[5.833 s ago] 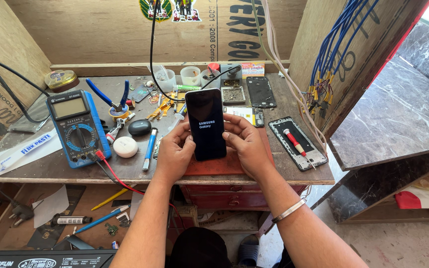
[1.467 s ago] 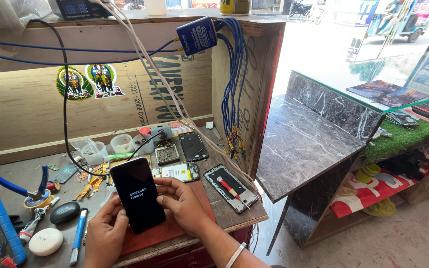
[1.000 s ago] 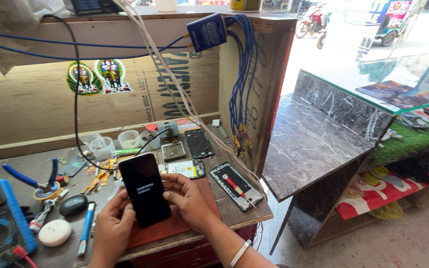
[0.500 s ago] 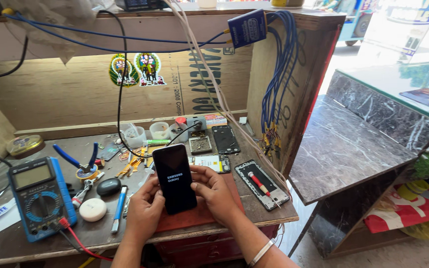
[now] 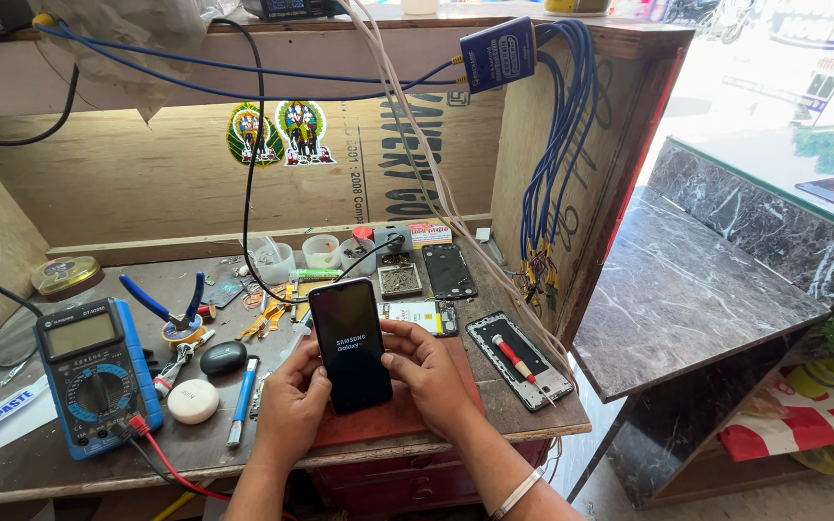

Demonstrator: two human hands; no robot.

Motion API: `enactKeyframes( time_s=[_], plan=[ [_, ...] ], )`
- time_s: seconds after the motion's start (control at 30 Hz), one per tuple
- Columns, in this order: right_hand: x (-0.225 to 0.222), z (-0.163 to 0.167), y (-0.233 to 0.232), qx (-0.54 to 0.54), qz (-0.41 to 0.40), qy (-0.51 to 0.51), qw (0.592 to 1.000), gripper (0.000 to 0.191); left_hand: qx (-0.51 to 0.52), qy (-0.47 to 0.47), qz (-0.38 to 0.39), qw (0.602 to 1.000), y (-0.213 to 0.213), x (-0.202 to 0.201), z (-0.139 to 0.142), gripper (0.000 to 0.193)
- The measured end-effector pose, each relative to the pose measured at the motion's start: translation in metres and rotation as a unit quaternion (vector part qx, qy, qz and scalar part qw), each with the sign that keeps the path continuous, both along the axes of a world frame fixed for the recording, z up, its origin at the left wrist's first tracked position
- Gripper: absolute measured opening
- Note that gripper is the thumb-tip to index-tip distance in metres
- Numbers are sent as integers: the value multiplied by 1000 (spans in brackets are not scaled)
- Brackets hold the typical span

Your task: The person reassembles a disassembled smartphone by aligning and snapping the back cover onto the chassis, then powers it on and navigates the touchscreen to verify functionality.

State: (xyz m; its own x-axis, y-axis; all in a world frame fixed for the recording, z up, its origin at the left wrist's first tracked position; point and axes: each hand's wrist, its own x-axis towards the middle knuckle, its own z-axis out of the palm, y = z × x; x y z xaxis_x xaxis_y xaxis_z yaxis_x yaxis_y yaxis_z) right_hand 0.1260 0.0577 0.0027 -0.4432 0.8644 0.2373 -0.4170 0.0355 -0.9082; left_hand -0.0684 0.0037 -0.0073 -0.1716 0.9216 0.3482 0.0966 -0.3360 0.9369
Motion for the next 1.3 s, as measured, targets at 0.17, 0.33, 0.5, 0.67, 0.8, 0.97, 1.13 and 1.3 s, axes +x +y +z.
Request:
enactKeyframes(
  time_s=[0.17, 0.33, 0.5, 0.67, 0.8, 0.97, 1.13, 1.3],
  plan=[
    [1, -3, 0, -7, -1, 4, 1000, 46, 1, -1, -1, 1000, 1, -1, -2, 36],
    [1, -5, 1, 4, 2, 8, 1000, 46, 7, -11, -7, 1000, 1, 0, -3, 35],
    [1, -6, 3, 23, 3, 5, 1000, 45, 27, 3, -6, 1000, -1, 1, -1, 34],
    [4, -2, 2, 16, -13, -25, 999, 44, 34, 3, -10, 999, -3, 4, 3, 33],
    [4, 1, -1, 21, -13, -26, 999, 45, 38, 5, -12, 999, -4, 4, 2, 32],
    [4, 4, -3, 16, -8, -23, 1000, 45, 33, 15, -10, 999, -3, 2, -1, 31],
    [4, 4, -4, 4, -6, -20, 1000, 45, 14, -29, -31, 999, -2, 1, 0, 33],
    [4, 2, -2, 8, -11, -24, 1000, 45, 33, -15, -37, 999, -5, 0, 1, 32]
  ],
)
